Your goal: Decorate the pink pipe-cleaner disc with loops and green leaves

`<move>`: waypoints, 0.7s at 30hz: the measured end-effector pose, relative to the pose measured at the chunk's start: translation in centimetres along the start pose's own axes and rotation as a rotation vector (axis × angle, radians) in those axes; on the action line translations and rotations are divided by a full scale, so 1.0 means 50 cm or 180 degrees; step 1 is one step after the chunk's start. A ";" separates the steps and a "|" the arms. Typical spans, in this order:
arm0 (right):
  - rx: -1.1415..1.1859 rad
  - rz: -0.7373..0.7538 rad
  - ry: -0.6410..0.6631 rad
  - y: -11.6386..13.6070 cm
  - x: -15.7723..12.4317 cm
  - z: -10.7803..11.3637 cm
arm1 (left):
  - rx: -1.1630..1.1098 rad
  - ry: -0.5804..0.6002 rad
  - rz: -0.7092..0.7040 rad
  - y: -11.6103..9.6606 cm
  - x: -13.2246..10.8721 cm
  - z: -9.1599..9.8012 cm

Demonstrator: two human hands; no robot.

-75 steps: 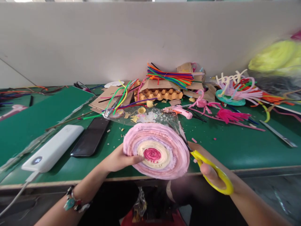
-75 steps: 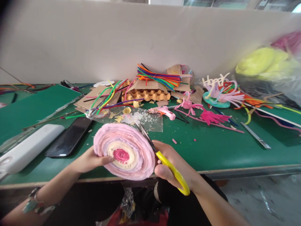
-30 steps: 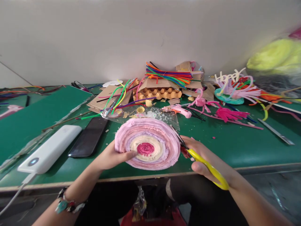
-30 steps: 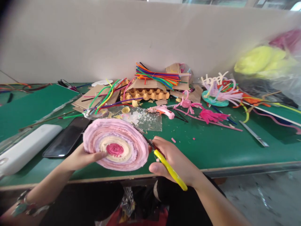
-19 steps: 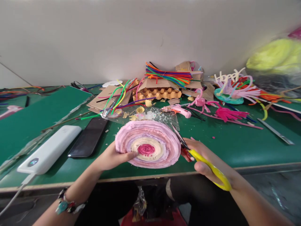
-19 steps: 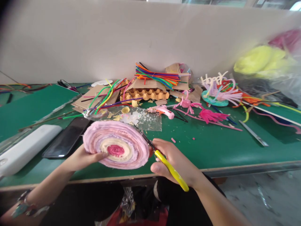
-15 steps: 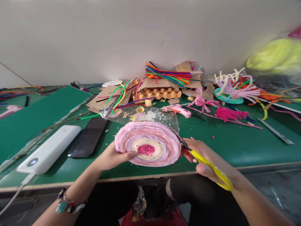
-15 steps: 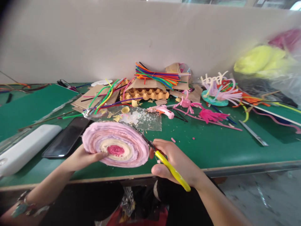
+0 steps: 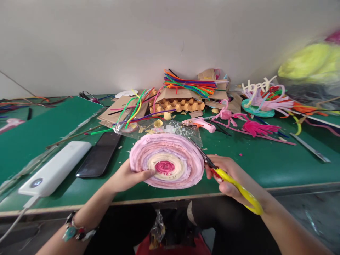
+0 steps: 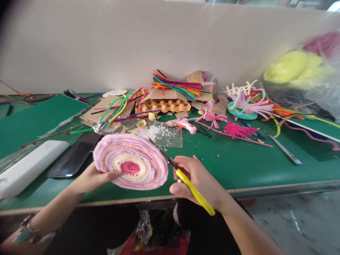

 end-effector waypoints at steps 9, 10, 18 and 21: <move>0.0328 -0.0145 -0.0148 -0.009 -0.001 -0.002 | -0.0080 0.0245 -0.0018 0.003 0.005 -0.005; 0.0343 -0.0100 -0.0166 -0.010 0.001 -0.002 | -0.0079 0.0224 -0.0020 0.003 0.005 -0.004; 0.0825 -0.0311 0.0099 -0.024 0.009 -0.012 | -0.0071 -0.0155 0.0111 0.000 -0.001 0.004; 0.0558 0.0024 0.0074 -0.016 -0.002 -0.010 | -0.0144 -0.0291 0.0153 0.001 -0.004 0.006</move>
Point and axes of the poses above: each hand's wrist, its own x-axis towards the middle knuckle, its own z-axis out of the back of the hand, y = z × x, the point moved 5 cm from there along x, towards the middle knuckle, and after that the axes turned 7 degrees about -z, right-handed, at the moved point
